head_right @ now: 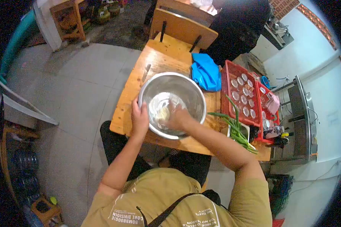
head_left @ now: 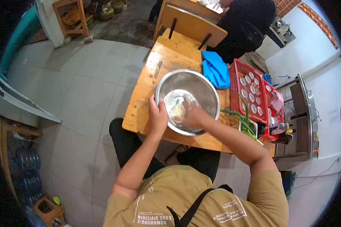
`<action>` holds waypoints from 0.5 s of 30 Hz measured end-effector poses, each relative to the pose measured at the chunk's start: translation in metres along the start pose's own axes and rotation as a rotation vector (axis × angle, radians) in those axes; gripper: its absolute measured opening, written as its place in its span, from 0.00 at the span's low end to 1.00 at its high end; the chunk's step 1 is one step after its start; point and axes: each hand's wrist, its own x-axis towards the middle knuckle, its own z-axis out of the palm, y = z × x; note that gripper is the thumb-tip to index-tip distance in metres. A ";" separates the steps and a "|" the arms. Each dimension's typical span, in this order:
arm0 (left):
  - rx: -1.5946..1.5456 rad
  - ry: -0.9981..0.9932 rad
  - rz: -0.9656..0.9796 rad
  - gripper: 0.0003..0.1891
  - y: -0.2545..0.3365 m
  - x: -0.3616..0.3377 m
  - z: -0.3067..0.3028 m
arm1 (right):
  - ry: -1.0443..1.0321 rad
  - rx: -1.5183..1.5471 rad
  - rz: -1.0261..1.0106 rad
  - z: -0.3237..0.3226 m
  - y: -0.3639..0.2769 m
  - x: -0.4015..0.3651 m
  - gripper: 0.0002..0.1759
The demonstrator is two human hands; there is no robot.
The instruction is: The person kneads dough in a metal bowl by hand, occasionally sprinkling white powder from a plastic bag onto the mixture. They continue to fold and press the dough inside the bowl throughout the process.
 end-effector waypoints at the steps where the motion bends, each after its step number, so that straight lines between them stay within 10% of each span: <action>1: 0.010 0.017 0.023 0.19 -0.003 -0.002 0.001 | 0.021 -0.124 -0.002 0.003 -0.011 -0.006 0.62; 9: 0.084 -0.015 -0.009 0.21 -0.007 -0.004 -0.001 | 0.245 -0.008 -0.089 0.007 -0.006 0.046 0.26; 15: 0.082 0.000 0.011 0.23 -0.017 -0.015 -0.002 | 0.359 0.073 0.020 0.025 0.020 0.084 0.30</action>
